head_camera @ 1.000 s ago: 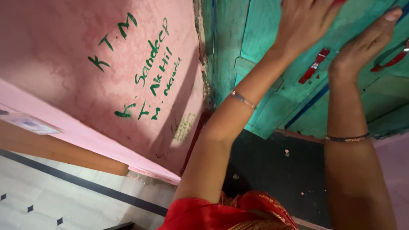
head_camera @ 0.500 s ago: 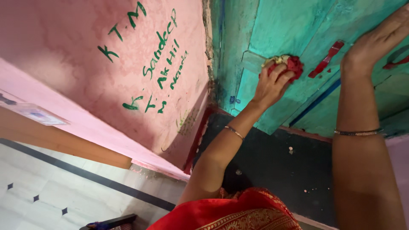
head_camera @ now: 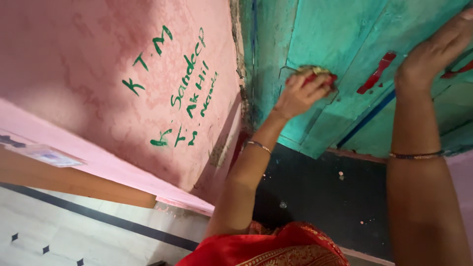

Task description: The person cleans a blue door and its frame by wiping them with a red cloth, then cleans the nearby floor and finally folds the cloth by hand.

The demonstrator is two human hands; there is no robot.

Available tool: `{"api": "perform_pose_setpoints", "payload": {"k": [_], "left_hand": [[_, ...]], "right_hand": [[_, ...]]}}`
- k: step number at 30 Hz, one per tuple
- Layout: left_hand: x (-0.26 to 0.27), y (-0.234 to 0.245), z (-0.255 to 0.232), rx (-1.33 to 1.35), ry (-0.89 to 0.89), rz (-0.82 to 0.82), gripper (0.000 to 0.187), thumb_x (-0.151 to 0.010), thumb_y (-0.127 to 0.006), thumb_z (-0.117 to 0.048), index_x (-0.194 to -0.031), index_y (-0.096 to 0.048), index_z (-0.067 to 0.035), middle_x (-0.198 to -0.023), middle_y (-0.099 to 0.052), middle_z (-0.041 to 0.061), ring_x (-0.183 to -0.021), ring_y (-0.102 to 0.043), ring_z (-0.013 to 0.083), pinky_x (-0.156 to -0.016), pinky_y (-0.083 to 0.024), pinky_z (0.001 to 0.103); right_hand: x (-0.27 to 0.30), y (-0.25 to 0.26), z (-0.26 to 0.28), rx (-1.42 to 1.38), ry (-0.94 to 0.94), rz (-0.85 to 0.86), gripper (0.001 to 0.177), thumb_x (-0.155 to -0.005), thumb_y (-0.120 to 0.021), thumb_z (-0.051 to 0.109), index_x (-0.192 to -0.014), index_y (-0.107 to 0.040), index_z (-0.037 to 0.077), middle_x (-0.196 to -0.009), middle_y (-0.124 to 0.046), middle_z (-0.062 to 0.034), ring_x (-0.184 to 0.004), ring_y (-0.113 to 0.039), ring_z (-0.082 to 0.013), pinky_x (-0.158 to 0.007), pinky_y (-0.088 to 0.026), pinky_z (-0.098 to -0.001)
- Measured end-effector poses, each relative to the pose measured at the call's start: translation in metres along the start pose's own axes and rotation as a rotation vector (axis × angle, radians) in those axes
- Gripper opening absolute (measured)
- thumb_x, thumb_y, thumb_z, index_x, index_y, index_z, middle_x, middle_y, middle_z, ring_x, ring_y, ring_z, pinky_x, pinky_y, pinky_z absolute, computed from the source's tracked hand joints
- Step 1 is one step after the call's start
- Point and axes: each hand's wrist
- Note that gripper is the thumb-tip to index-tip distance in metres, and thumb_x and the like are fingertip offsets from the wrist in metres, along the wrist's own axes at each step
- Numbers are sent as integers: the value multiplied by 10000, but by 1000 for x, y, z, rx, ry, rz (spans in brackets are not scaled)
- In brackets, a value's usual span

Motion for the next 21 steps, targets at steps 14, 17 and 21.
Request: {"api": "perform_pose_setpoints", "payload": {"k": [14,17,21], "left_hand": [[-23,-22,-45,222,669,-355,338,-844,-645,-30,-1163,-618,-135,-1374,-547,112,-1370,-452,388,-1199,-331,553],[-30,-36,-86,329,557,-311,338,-882,-668,-40,-1201,-600,-130,-1379,-514,115,-1380,-441,386,-1227,-313,569],[-51,-47,-69,213,443,-320,368,-890,-651,21,-1209,-628,-160,-1377,-518,87,-1365,-449,405,-1140,-352,506]], "right_hand": [[-21,-25,40,134,88,-66,482,-1185,-304,348,-1324,-578,-23,-1198,-602,-50,-1067,-528,-125,-1013,-469,-314],[-12,-29,57,144,43,-64,476,-1224,-299,356,-1270,-550,-46,-1165,-556,-80,-1013,-470,-154,-980,-447,-339],[-21,-30,57,102,-59,-132,445,-1256,-332,380,-1088,-423,-22,-986,-374,-50,-891,-333,-150,-866,-386,-321]]}}
Point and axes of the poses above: each hand's wrist, its own x-axis away from the middle knuckle, its own y-axis out of the back of the hand, z = x × y
